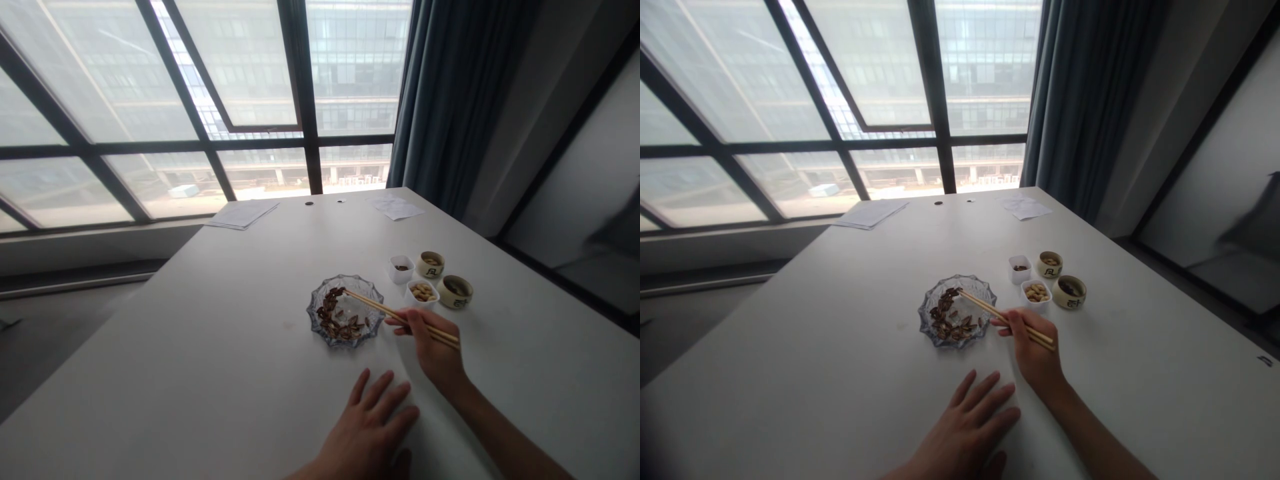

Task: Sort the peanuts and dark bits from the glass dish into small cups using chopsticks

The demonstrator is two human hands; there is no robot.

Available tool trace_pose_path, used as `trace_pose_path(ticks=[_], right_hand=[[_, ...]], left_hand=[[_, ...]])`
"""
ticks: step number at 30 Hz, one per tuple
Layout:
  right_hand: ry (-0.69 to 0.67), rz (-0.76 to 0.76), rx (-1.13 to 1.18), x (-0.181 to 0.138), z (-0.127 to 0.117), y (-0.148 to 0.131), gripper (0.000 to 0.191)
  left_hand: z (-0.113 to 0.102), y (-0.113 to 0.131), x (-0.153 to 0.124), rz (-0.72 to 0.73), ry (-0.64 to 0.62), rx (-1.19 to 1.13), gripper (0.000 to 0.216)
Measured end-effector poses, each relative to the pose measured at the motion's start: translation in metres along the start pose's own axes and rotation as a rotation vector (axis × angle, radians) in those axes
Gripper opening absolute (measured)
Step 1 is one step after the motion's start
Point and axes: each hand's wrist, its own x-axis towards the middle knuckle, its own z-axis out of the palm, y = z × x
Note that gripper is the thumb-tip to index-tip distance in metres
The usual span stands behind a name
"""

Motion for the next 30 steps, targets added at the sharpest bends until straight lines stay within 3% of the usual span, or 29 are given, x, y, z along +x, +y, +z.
trace_pose_path(ticks=[5, 9, 25, 30], right_hand=[[0.32, -0.094, -0.065, 0.025, -0.029, -0.008, 0.04], [0.449, -0.147, -0.109, 0.044, -0.05, -0.013, 0.045], [0.432, -0.162, -0.112, 0.044, -0.052, -0.01, 0.045], [0.294, -0.131, -0.055, 0.034, -0.041, -0.011, 0.043]], left_hand=[[0.0, 0.001, -0.001, -0.009, -0.018, -0.002, 0.044], [0.0, 0.001, -0.001, -0.019, -0.017, 0.009, 0.043], [-0.001, 0.002, 0.0, -0.019, -0.017, 0.015, 0.044], [-0.002, 0.002, 0.0, -0.013, -0.016, 0.006, 0.044]])
